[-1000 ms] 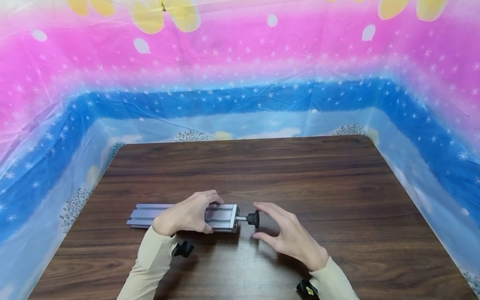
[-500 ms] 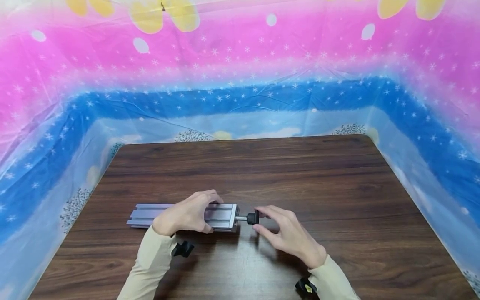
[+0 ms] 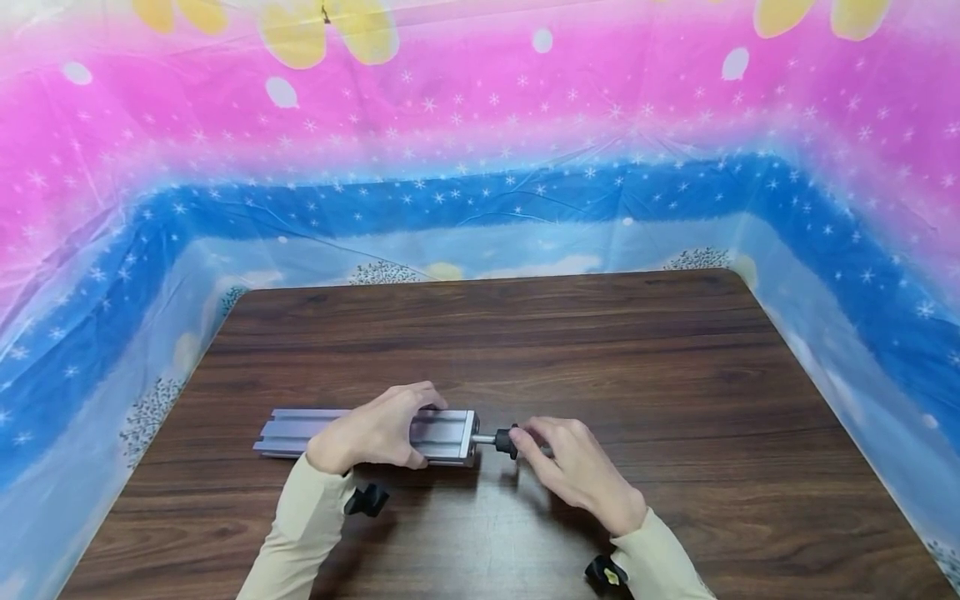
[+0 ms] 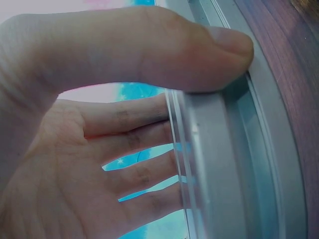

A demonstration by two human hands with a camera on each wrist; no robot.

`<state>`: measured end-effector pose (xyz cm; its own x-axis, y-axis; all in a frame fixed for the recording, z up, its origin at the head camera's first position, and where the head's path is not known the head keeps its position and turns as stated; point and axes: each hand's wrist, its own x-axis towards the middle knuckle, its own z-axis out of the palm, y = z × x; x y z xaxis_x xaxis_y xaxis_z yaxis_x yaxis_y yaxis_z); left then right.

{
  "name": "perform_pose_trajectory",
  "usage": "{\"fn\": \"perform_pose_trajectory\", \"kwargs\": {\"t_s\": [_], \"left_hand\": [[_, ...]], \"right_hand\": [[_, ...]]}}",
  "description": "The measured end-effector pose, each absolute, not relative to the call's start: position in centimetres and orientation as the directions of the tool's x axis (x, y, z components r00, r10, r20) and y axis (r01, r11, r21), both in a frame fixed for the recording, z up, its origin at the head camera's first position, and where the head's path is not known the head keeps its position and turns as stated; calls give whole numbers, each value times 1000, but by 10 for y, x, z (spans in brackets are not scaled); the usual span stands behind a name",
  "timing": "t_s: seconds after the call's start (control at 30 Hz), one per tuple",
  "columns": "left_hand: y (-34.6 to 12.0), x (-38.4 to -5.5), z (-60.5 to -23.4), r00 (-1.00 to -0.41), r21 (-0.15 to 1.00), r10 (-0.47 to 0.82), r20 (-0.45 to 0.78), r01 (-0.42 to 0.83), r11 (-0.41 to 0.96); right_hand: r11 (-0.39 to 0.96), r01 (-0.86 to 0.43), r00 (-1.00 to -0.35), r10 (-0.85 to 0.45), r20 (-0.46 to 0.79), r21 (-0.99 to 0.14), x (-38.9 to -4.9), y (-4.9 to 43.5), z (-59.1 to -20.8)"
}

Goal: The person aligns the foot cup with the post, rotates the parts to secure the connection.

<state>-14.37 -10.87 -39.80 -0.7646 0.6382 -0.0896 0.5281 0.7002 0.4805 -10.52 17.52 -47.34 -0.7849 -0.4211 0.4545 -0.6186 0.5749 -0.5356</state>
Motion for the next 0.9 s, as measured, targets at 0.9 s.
{"fn": "perform_pose_trajectory", "kwargs": {"t_s": [0.9], "left_hand": [[-111, -142, -399, -769, 486, 634, -85, 524, 700]], "right_hand": [[518, -706, -705, -442, 555, -483, -104, 178, -476]]}}
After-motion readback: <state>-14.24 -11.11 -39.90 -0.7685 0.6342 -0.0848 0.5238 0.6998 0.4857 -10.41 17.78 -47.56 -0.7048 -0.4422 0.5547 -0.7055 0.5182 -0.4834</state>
